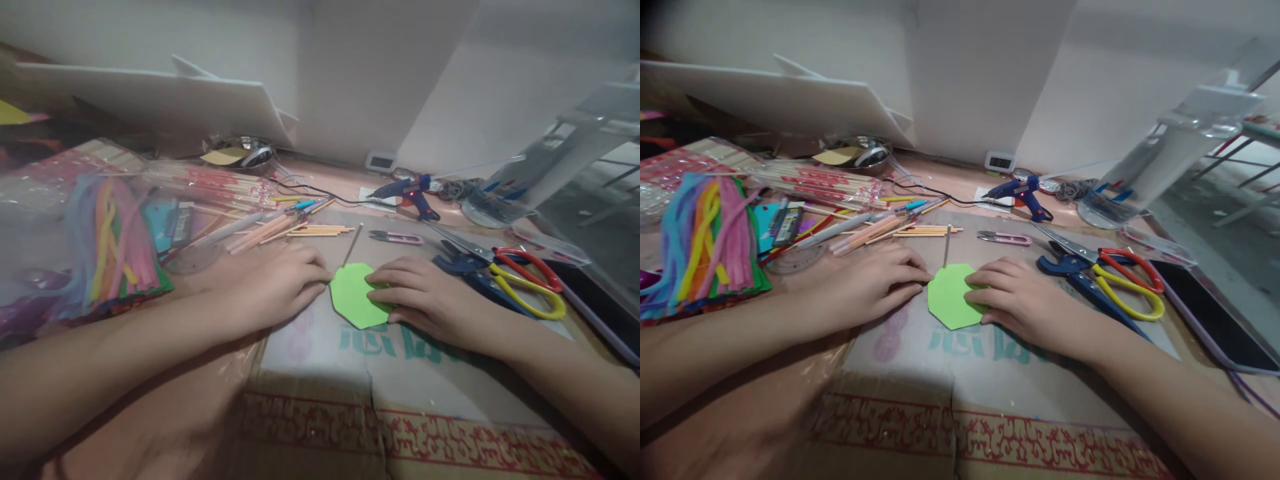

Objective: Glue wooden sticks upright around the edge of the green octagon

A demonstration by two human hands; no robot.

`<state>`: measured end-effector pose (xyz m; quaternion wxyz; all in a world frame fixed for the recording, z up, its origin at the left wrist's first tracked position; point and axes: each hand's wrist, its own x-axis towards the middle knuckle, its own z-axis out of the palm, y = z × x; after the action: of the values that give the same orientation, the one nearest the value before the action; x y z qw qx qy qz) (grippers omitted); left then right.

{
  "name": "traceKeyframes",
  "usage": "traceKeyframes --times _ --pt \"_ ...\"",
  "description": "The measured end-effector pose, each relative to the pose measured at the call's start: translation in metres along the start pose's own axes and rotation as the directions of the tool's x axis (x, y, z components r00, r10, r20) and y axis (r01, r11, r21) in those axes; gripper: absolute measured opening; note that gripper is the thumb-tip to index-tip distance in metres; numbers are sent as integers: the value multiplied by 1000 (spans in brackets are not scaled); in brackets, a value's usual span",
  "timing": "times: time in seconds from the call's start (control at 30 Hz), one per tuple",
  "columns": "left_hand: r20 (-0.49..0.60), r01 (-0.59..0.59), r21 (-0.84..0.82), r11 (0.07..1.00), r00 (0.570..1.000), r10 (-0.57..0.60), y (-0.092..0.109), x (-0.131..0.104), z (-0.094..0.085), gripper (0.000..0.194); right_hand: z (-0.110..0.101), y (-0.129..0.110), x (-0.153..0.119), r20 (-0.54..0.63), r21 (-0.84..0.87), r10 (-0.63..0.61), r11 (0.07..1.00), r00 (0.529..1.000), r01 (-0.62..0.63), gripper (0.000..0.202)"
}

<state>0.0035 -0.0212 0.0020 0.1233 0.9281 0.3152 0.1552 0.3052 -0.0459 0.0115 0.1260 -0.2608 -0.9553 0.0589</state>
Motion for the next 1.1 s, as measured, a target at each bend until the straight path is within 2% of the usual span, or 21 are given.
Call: traceKeyframes --times 0.17,0.23,0.3,0.33,0.37,0.4,0.43,0.5,0.53,0.6,0.67,0.8,0.87,0.93,1.0,1.1 --pt "60 -7 -18 1000 998 8 0 1 -8 27 -5 28 -2 1 -139 24 990 1000 -24 36" --pt "77 45 -2 999 996 -45 -6 3 -12 30 -7 36 0 11 -155 25 988 1000 -23 36" --pt "18 135 40 990 991 -136 -17 6 -15 36 -10 35 3 -5 -146 30 989 1000 -30 34" --pt "-39 174 56 983 984 -172 -23 9 -15 49 -10 31 5 -25 -136 48 989 999 -51 34" --pt "-72 165 46 985 984 -162 -29 12 -15 69 -10 23 6 -45 -124 79 989 996 -85 32" --pt "-60 128 23 991 990 -127 -35 15 -14 84 -10 14 7 -61 -109 122 986 991 -129 30" --pt "-30 78 -9 997 996 -79 -39 18 -13 91 -8 3 8 -67 -89 167 981 984 -173 29" --pt "19 -8 -104 995 1000 10 -42 24 -9 93 -2 -18 9 -59 -73 224 971 973 -228 40" --pt "34 -38 -150 988 998 44 -41 26 -7 92 2 -26 9 -63 -89 209 973 976 -214 45" --pt "49 -72 -214 974 995 85 -38 28 -4 90 9 -30 9 -55 -131 140 981 989 -146 40" --pt "75 -75 -240 968 993 95 -35 27 -3 87 13 -19 7 -36 -151 73 986 997 -77 33" --pt "110 -26 -245 969 992 55 -34 20 -3 88 7 21 7 26 -154 22 988 999 -18 42" --pt "111 -20 -247 969 993 49 -34 17 -2 91 2 29 11 59 -165 20 986 998 -10 43" --pt "118 -13 -261 965 992 46 -34 15 -2 94 -1 22 17 50 -173 59 984 997 -49 38" --pt "128 -4 -286 958 991 42 -34 14 -1 99 0 4 23 9 -161 130 979 992 -126 36" --pt "145 3 -318 948 988 45 -33 14 -2 102 6 -22 29 -31 -118 181 976 983 -183 63"
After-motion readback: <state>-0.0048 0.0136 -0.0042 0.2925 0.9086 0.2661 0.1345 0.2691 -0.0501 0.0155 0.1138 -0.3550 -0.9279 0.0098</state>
